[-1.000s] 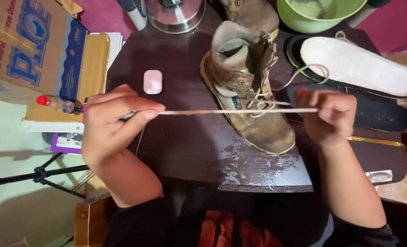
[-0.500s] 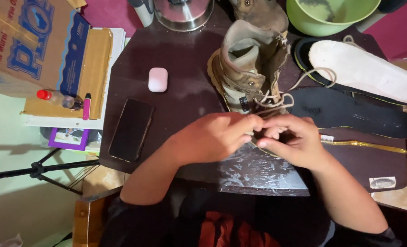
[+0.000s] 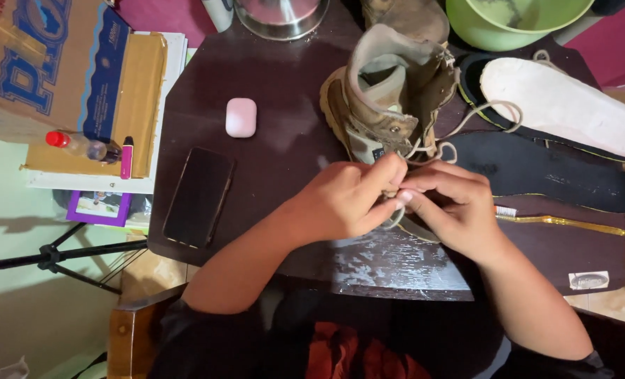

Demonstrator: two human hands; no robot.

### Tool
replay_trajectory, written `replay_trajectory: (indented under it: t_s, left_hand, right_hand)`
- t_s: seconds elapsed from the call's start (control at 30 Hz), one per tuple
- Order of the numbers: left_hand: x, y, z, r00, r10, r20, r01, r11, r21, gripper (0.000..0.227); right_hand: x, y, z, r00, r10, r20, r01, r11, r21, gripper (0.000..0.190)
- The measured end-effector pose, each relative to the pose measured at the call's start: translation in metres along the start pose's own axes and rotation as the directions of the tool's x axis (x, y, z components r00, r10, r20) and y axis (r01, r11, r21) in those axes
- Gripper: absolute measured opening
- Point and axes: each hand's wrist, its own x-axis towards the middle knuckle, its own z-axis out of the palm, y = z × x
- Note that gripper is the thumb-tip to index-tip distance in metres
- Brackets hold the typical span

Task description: Lacing a brown boot, adjusting the tongue, and inserting an insole.

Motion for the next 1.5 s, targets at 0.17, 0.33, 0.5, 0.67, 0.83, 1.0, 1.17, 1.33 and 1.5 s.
replay_trajectory:
  t_s: [0.17,0.33,0.5,0.67,0.83,1.0,1.17,1.33,1.5]
  left_hand:
    - [0.004,0.004,-0.003,0.999,-0.032,-0.033,0.03,0.998,-0.049,0.017]
    - [0.002,0.001,0.003,0.997,-0.042,-0.063,0.037,0.996,-0.083,0.01]
    - [-0.001,-0.039,0.02,0.953,0.085,-0.291,-0.025,0.979,0.204,0.011]
    - [0.013,-0.067,0.014,0.854,0.166,-0.492,-0.085,0.979,0.183,0.012]
    - [0.018,-0.074,-0.004,0.964,0.152,-0.217,-0.058,0.921,0.386,0.051]
    - [0.041,-0.061,-0.007,0.926,0.222,-0.304,-0.05,0.874,0.484,0.022]
    - [0.041,-0.063,-0.007,0.943,0.108,-0.314,0.029,0.915,0.402,0.024]
    - [0.039,-0.058,-0.009,0.938,0.084,-0.335,0.035,0.942,0.335,0.024]
    - [0.041,-0.056,-0.006,0.932,0.102,-0.347,0.02,0.943,0.333,0.024]
  right_hand:
    - [-0.009,0.008,0.005,0.999,-0.017,-0.034,0.013,0.993,-0.118,0.008]
    - [-0.004,-0.009,0.01,0.997,-0.07,-0.035,0.059,0.969,-0.238,0.01]
    - [-0.009,0.006,0.012,0.997,0.012,-0.075,-0.029,0.972,-0.232,0.008]
    - [-0.013,0.019,0.014,0.965,0.24,-0.108,-0.246,0.968,-0.05,0.004]
    - [-0.009,0.006,0.015,0.93,0.353,-0.099,-0.331,0.924,0.189,0.014]
    - [0.006,-0.007,0.021,0.96,0.219,-0.173,-0.243,0.961,-0.131,0.028]
    - [0.011,0.002,0.022,0.971,0.173,-0.168,-0.221,0.917,-0.332,0.025]
    - [0.012,0.005,0.026,0.982,-0.114,-0.153,0.027,0.877,-0.479,0.008]
    - [0.013,-0.001,0.032,0.931,-0.324,-0.168,0.198,0.834,-0.515,0.037]
